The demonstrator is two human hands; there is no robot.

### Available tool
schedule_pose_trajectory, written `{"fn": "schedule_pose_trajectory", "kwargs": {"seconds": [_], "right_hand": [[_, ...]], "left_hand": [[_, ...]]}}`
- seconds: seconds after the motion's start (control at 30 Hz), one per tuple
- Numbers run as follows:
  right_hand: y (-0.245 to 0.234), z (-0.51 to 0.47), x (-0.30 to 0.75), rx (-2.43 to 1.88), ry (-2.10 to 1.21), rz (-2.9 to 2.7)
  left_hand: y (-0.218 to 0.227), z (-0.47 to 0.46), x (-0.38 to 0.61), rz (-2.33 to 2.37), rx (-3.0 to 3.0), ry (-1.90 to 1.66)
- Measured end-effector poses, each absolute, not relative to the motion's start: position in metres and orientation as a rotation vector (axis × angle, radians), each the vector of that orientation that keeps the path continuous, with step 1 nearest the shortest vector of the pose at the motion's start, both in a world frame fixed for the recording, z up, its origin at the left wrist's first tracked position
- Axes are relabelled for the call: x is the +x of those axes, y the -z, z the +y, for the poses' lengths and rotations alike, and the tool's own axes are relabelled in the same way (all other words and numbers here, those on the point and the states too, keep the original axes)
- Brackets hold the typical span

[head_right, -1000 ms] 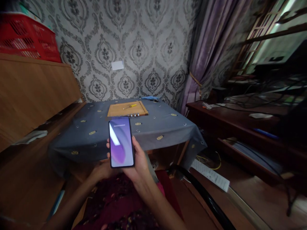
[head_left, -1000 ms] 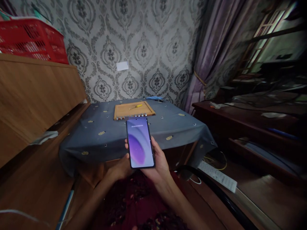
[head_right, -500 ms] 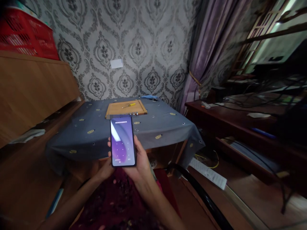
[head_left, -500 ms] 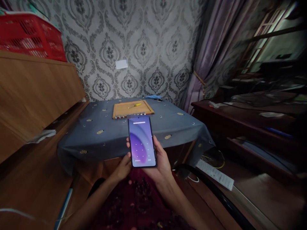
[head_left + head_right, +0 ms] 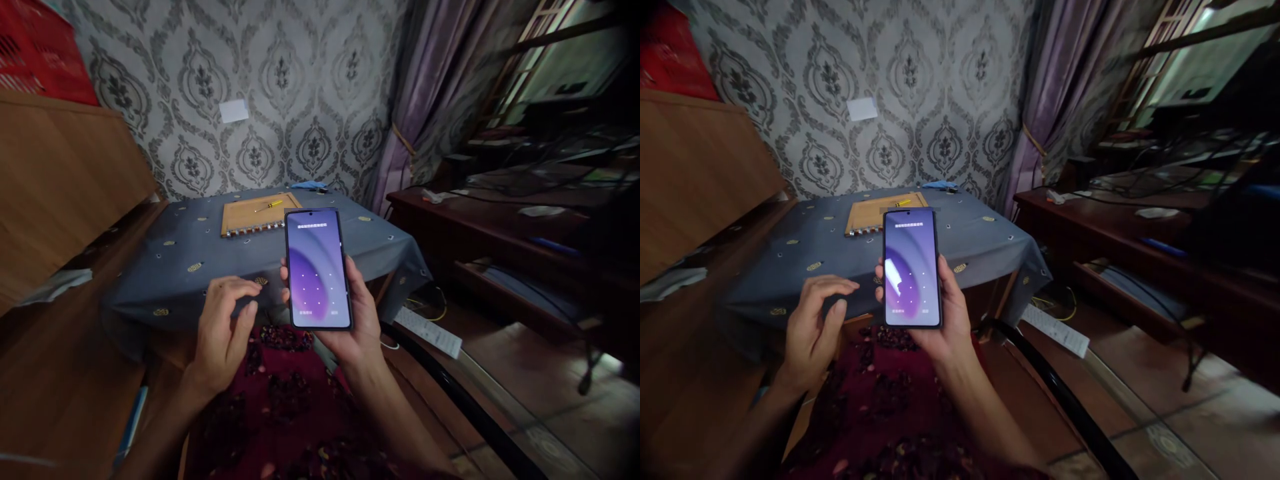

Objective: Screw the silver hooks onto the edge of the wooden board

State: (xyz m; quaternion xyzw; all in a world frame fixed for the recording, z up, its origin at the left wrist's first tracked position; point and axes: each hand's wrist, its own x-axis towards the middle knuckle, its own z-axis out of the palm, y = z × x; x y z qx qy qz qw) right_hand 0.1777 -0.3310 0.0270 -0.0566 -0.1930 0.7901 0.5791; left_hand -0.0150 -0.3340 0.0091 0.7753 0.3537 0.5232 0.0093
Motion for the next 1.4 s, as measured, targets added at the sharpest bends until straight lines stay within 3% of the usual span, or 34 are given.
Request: {"fn": "schedule_pose_trajectory", "kwargs": {"seconds": [0.17,0.73,1.4], "right_hand": [[-0.016,-0.33,0.167,-0.188,-1.913,-0.521],[-0.009,-0.326,0.16,-0.25,-1.915,-0.542],[0.004,-0.327,0.147,-0.235,-1.959,-0.311]], "left_hand": [[-0.014,-0.345,-0.005,0.849,2.864,-1.574],[-0.005,-0.347,-0.014,0.701,2.957,-1.499],[0.005,-0.346,-0.011,0.96,2.629,-1.611]]}}
